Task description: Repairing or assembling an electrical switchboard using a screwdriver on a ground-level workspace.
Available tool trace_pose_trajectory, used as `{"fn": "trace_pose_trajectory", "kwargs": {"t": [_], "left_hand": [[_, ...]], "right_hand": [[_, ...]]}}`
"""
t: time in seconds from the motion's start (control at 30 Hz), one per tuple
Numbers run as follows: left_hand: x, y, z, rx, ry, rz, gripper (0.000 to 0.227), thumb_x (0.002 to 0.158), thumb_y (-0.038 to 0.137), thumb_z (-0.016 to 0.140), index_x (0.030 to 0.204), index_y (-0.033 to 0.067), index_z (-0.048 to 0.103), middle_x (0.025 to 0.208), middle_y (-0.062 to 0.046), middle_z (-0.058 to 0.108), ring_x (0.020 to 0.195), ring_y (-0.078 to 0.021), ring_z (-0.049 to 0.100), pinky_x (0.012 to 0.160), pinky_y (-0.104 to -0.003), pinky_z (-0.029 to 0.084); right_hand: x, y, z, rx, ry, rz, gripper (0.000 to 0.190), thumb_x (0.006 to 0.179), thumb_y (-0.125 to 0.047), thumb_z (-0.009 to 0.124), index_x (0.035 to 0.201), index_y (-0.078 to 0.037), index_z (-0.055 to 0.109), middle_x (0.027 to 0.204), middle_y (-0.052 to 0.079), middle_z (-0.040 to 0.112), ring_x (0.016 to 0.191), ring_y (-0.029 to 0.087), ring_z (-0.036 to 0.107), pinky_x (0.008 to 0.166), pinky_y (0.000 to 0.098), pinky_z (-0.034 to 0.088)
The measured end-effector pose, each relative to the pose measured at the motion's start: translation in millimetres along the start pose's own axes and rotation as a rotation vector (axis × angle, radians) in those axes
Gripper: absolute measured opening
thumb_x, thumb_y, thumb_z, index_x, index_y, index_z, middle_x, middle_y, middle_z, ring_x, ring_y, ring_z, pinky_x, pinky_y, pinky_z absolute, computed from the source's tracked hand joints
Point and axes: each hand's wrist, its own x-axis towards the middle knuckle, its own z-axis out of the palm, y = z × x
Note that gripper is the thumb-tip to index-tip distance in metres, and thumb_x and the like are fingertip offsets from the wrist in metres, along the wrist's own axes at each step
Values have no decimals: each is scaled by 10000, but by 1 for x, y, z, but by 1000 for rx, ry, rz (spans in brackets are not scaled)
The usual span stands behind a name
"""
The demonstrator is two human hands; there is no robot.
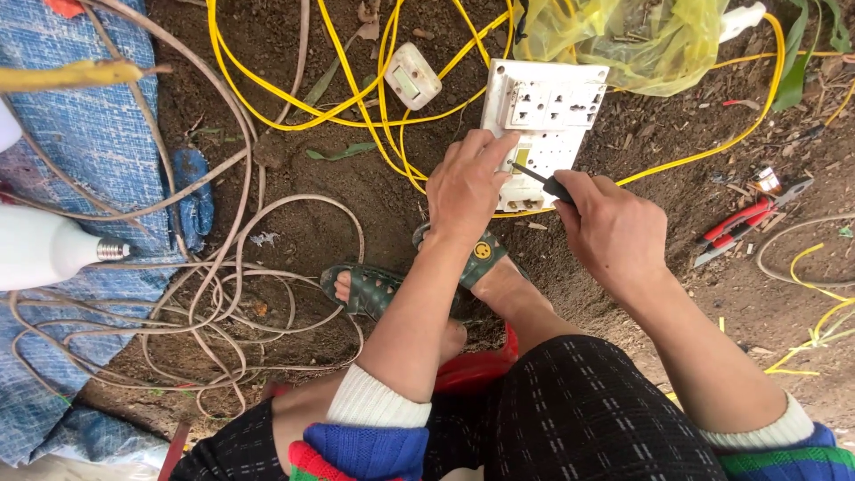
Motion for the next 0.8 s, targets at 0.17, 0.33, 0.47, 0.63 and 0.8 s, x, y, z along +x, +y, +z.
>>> {"fn": "trace_pose_trajectory", "kwargs": {"t": [0.17,0.33,0.47,0.63,0.8], "left_hand": [[-1,3,-2,-7,7,-7,447,937,117,706,1352,251,609,1164,-12,576,1160,-286,639,865,-467,583],[-1,6,-8,-10,-2,-17,437,939,122,704,1346,253,615,1155,-2,579,1161,-265,638,883,-455,580],[-1,5,-8,-23,4,-4,432,933,98,707,1334,236,623,1153,-9,579,1158,-273,639,891,-466,578],[0,4,-5,-24,7,-6,433,930,97,713,1331,234,627,1147,-10,579,1158,-271,640,896,-467,580],[-1,6,-12,-49,-3,-4,437,922,66,712,1323,223,637,1135,-20,585,1155,-280,645,919,-494,579]], "right_hand": [[2,-1,3,-67,22,-13,246,955,-218,717,1194,-159,717,853,95,729,653,262,756,531,359,626],[1,-4,-4,-86,23,-22,261,964,-228,709,1215,-158,722,879,106,731,664,269,761,533,363,628],[2,-2,-3,-101,29,-40,300,959,-242,711,1248,-159,715,907,113,733,686,288,768,545,386,632],[2,-6,-4,-111,14,-28,293,961,-237,710,1246,-167,723,915,116,738,699,277,771,558,374,638],[4,-8,2,-177,-4,-35,258,990,-288,673,1221,-180,717,907,86,724,614,208,744,500,319,608]]}}
